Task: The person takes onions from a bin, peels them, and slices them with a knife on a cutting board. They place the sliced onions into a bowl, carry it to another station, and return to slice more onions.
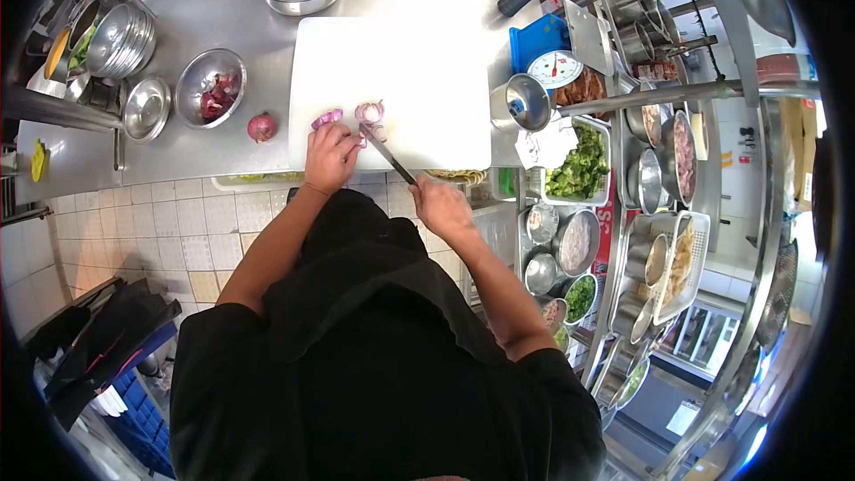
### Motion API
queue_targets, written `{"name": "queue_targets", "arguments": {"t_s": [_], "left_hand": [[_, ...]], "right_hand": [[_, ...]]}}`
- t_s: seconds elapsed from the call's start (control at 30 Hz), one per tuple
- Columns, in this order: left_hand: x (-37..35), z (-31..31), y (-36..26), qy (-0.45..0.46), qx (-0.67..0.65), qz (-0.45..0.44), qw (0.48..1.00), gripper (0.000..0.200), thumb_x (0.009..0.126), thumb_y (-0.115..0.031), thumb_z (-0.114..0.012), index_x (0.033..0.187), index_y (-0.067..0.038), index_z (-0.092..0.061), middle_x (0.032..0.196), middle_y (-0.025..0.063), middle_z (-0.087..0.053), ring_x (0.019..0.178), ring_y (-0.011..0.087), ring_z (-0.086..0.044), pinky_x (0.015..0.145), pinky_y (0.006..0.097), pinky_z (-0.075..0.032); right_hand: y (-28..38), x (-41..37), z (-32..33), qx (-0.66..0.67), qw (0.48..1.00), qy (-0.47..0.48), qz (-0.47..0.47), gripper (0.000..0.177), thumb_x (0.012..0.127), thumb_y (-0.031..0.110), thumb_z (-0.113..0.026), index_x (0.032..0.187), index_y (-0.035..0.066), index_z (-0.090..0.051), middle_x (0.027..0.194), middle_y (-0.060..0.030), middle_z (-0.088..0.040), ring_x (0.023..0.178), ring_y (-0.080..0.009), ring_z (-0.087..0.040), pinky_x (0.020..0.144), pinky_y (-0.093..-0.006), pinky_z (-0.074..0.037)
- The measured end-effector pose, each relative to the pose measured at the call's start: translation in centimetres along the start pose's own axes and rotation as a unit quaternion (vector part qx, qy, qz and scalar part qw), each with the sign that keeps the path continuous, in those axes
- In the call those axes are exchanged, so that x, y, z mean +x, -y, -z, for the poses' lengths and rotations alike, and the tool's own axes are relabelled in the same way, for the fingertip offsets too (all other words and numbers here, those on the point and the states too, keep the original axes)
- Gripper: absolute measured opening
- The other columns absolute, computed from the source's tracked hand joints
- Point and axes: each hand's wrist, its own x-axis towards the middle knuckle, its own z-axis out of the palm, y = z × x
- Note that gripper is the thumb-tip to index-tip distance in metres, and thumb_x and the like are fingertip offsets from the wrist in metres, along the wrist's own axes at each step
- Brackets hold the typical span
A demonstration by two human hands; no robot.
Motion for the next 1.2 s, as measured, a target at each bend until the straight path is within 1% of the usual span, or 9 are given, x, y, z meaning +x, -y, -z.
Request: {"name": "queue_targets", "arguments": {"t_s": [0.23,0.53,0.63,0.73,0.83,0.93,0.97,1.13,1.2], "left_hand": [[0.7,0.6,0.4,0.021,-0.01,-0.02,1.0,0.013,0.08,-0.007,-0.069,0.092,-0.011,-0.073,0.095,0.002,-0.064,0.098,0.024,-0.059,0.083,0.0389,-0.042],[0.4,0.3,0.5,0.049,-0.019,0.0,0.999,0.013,0.08,-0.008,-0.069,0.092,-0.01,-0.071,0.099,0.0022,-0.064,0.101,0.0234,-0.059,0.086,0.0402,-0.041],[0.2,0.7,0.3,0.058,-0.021,0.0,0.998,0.013,0.079,-0.014,-0.073,0.092,-0.011,-0.07,0.106,0.0039,-0.064,0.108,0.0258,-0.057,0.091,0.0432,-0.039],[-0.1,0.9,-0.3,0.04,0.025,0.018,0.999,0.024,0.078,-0.023,-0.076,0.098,-0.011,-0.069,0.123,0.0087,-0.06,0.122,0.0312,-0.051,0.102,0.0521,-0.035],[0.8,0.6,0.1,0.039,0.092,0.033,0.994,0.031,0.079,-0.028,-0.075,0.105,-0.011,-0.067,0.138,0.0136,-0.05,0.135,0.0366,-0.04,0.111,0.0631,-0.024],[2.0,0.4,1.0,0.066,0.105,0.029,0.992,0.031,0.083,-0.027,-0.071,0.108,-0.01,-0.066,0.143,0.0142,-0.046,0.14,0.0369,-0.035,0.114,0.0673,-0.017],[2.0,0.2,1.8,0.077,0.118,0.033,0.99,0.03,0.083,-0.026,-0.07,0.109,-0.01,-0.067,0.144,0.014,-0.046,0.14,0.0369,-0.034,0.114,0.0674,-0.017],[3.4,0.3,2.7,0.097,0.155,0.057,0.982,0.031,0.085,-0.024,-0.068,0.112,-0.01,-0.067,0.146,0.013,-0.045,0.143,0.0367,-0.032,0.115,0.0685,-0.015],[4.5,0.2,1.4,0.062,0.128,0.043,0.989,0.029,0.084,-0.027,-0.07,0.107,-0.008,-0.07,0.135,0.0115,-0.053,0.135,0.0343,-0.04,0.111,0.0612,-0.023]], "right_hand": [[-0.2,0.3,-0.2,-0.016,1.0,-0.004,0.01,0.025,0.102,0.027,-0.047,0.105,0.005,-0.057,0.079,-0.0245,-0.068,0.081,-0.0454,-0.068,0.077,-0.0565,-0.051],[-0.1,2.6,-3.2,-0.014,0.999,0.036,-0.023,0.025,0.103,0.026,-0.045,0.106,0.004,-0.055,0.082,-0.0241,-0.069,0.082,-0.0457,-0.068,0.079,-0.0568,-0.052],[-0.1,3.0,-2.8,0.007,0.999,0.037,-0.026,0.026,0.102,0.028,-0.047,0.107,0.003,-0.055,0.085,-0.0252,-0.069,0.085,-0.0457,-0.067,0.08,-0.0573,-0.051],[-1.2,3.0,-3.4,0.044,0.998,0.032,-0.019,0.03,0.102,0.03,-0.049,0.108,0.001,-0.056,0.089,-0.0274,-0.068,0.089,-0.0466,-0.066,0.08,-0.0568,-0.051],[-2.1,2.5,-3.8,0.122,0.991,0.035,-0.032,0.035,0.101,0.031,-0.051,0.107,-0.003,-0.058,0.092,-0.0299,-0.066,0.092,-0.0484,-0.064,0.081,-0.0559,-0.05],[-3.0,1.4,-4.4,0.222,0.974,0.019,-0.035,0.036,0.101,0.03,-0.053,0.104,-0.005,-0.06,0.092,-0.0317,-0.065,0.092,-0.0504,-0.062,0.081,-0.0551,-0.048],[-3.2,1.0,-4.7,0.257,0.966,0.009,-0.033,0.036,0.1,0.03,-0.054,0.102,-0.005,-0.061,0.092,-0.0321,-0.065,0.091,-0.051,-0.062,0.081,-0.0548,-0.048],[-2.6,-1.0,-3.8,0.222,0.97,-0.013,-0.096,0.034,0.1,0.029,-0.056,0.099,-0.005,-0.059,0.088,-0.0332,-0.064,0.09,-0.0518,-0.062,0.08,-0.0557,-0.048],[-2.4,-1.6,-3.6,0.208,0.973,-0.024,-0.097,0.034,0.1,0.029,-0.056,0.098,-0.005,-0.058,0.087,-0.0333,-0.064,0.089,-0.0518,-0.062,0.079,-0.0561,-0.048]]}}
